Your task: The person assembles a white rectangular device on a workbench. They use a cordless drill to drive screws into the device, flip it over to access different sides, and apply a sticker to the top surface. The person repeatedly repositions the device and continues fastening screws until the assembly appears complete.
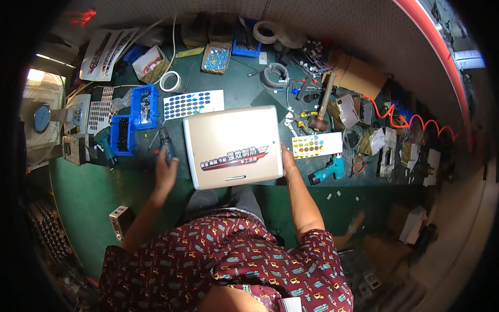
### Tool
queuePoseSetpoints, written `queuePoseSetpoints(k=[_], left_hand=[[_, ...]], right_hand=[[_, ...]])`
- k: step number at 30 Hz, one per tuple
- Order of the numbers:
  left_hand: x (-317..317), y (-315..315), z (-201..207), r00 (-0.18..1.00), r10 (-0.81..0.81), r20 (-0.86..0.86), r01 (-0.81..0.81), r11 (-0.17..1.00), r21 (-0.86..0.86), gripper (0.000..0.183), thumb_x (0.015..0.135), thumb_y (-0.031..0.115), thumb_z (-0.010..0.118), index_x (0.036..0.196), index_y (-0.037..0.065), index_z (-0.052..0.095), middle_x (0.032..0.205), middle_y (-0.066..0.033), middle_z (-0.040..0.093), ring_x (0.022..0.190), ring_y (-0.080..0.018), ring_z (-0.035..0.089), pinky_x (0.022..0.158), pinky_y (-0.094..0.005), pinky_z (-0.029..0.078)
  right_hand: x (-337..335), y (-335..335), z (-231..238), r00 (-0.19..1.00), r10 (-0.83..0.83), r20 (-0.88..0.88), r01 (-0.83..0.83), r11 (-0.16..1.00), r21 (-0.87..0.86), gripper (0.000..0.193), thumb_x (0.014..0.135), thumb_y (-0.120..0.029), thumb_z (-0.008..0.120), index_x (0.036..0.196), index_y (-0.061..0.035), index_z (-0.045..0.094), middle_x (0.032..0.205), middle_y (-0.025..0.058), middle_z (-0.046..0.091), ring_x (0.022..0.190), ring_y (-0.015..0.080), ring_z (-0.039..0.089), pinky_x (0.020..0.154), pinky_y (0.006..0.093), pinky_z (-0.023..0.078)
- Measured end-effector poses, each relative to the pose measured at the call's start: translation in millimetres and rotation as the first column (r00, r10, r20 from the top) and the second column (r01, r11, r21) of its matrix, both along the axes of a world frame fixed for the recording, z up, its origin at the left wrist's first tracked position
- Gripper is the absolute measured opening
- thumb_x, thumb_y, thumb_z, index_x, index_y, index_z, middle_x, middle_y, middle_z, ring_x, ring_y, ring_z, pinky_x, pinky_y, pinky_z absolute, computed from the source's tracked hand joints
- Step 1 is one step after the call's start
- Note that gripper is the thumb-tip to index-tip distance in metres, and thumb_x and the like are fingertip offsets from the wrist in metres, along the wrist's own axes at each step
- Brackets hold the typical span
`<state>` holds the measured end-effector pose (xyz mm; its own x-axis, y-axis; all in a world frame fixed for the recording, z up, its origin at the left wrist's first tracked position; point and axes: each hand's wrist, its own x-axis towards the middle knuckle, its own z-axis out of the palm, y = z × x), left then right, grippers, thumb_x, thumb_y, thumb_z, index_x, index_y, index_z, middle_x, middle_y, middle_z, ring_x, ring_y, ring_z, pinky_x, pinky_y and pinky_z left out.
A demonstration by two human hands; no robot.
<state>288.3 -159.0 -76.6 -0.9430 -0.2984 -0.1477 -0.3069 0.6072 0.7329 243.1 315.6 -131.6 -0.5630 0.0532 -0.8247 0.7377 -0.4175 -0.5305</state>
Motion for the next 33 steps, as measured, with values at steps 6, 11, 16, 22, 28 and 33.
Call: queuePoseSetpoints(k=[6, 11, 16, 22, 28, 33], left_hand=[[-11, 82, 27, 0.956, 0.167, 0.242, -0.272, 0.814, 0.513, 0.047, 0.103, 0.035, 0.059, 0.128, -0.005, 0.06, 0.115, -0.0164, 0.068, 0.108, -0.0255, 0.062, 0.096, -0.0378, 0.047], [-8, 30, -19, 0.964, 0.173, 0.202, -0.258, 0.796, 0.547, 0.053, 0.106, 0.041, 0.051, 0.128, -0.005, 0.062, 0.114, -0.015, 0.07, 0.103, -0.0222, 0.065, 0.094, -0.0357, 0.048], [-18, 34, 21, 0.862, 0.278, 0.425, -0.498, 0.621, 0.605, 0.069, 0.105, 0.058, 0.045, 0.133, -0.004, 0.059, 0.127, -0.0148, 0.066, 0.109, -0.0261, 0.067, 0.096, -0.0384, 0.053], [-26, 39, 53, 0.839, 0.22, 0.498, -0.52, 0.593, 0.615, 0.075, 0.101, 0.065, 0.046, 0.141, 0.002, 0.054, 0.127, -0.0146, 0.067, 0.107, -0.029, 0.07, 0.092, -0.0457, 0.058], [-12, 79, 49, 0.851, 0.08, 0.519, -0.494, 0.458, 0.739, 0.067, 0.104, 0.056, 0.045, 0.14, 0.001, 0.055, 0.132, -0.0159, 0.064, 0.112, -0.0287, 0.067, 0.1, -0.0433, 0.054], [-27, 181, -6, 0.864, -0.141, 0.483, -0.393, 0.411, 0.823, 0.074, 0.104, 0.058, 0.042, 0.147, -0.002, 0.05, 0.141, -0.0177, 0.058, 0.129, -0.0277, 0.055, 0.111, -0.0418, 0.042]], right_hand=[[-1, -25, 65, 0.999, 0.04, -0.026, -0.042, 0.994, -0.1, 0.067, 0.099, -0.057, 0.057, 0.136, -0.0009, 0.059, 0.129, 0.015, 0.068, 0.114, 0.0262, 0.067, 0.1, 0.0413, 0.053], [15, -51, 99, 0.972, 0.031, -0.231, -0.041, 0.998, -0.04, 0.046, 0.101, -0.044, 0.063, 0.12, -0.0023, 0.061, 0.109, 0.0074, 0.067, 0.102, 0.0176, 0.064, 0.093, 0.0355, 0.052], [34, -73, 147, 0.909, 0.151, -0.389, -0.194, 0.978, -0.073, 0.081, 0.084, -0.038, 0.085, 0.14, 0.0002, 0.04, 0.128, 0.0185, 0.061, 0.118, 0.0241, 0.06, 0.102, 0.0381, 0.05], [37, -94, 174, 0.823, 0.118, -0.556, -0.192, 0.978, -0.077, 0.098, 0.08, -0.029, 0.088, 0.15, 0.0099, 0.031, 0.135, 0.0208, 0.059, 0.123, 0.0236, 0.059, 0.106, 0.035, 0.047], [45, -49, 248, 0.839, 0.081, -0.539, -0.119, 0.992, -0.037, 0.087, 0.081, -0.019, 0.087, 0.148, 0.0069, 0.038, 0.133, 0.0186, 0.061, 0.12, 0.0235, 0.061, 0.103, 0.0364, 0.051], [64, 11, 274, 0.841, 0.084, -0.534, 0.045, 0.973, 0.224, 0.088, 0.077, -0.018, 0.088, 0.147, 0.0064, 0.041, 0.121, 0.0149, 0.067, 0.106, 0.0212, 0.068, 0.093, 0.0344, 0.057]])
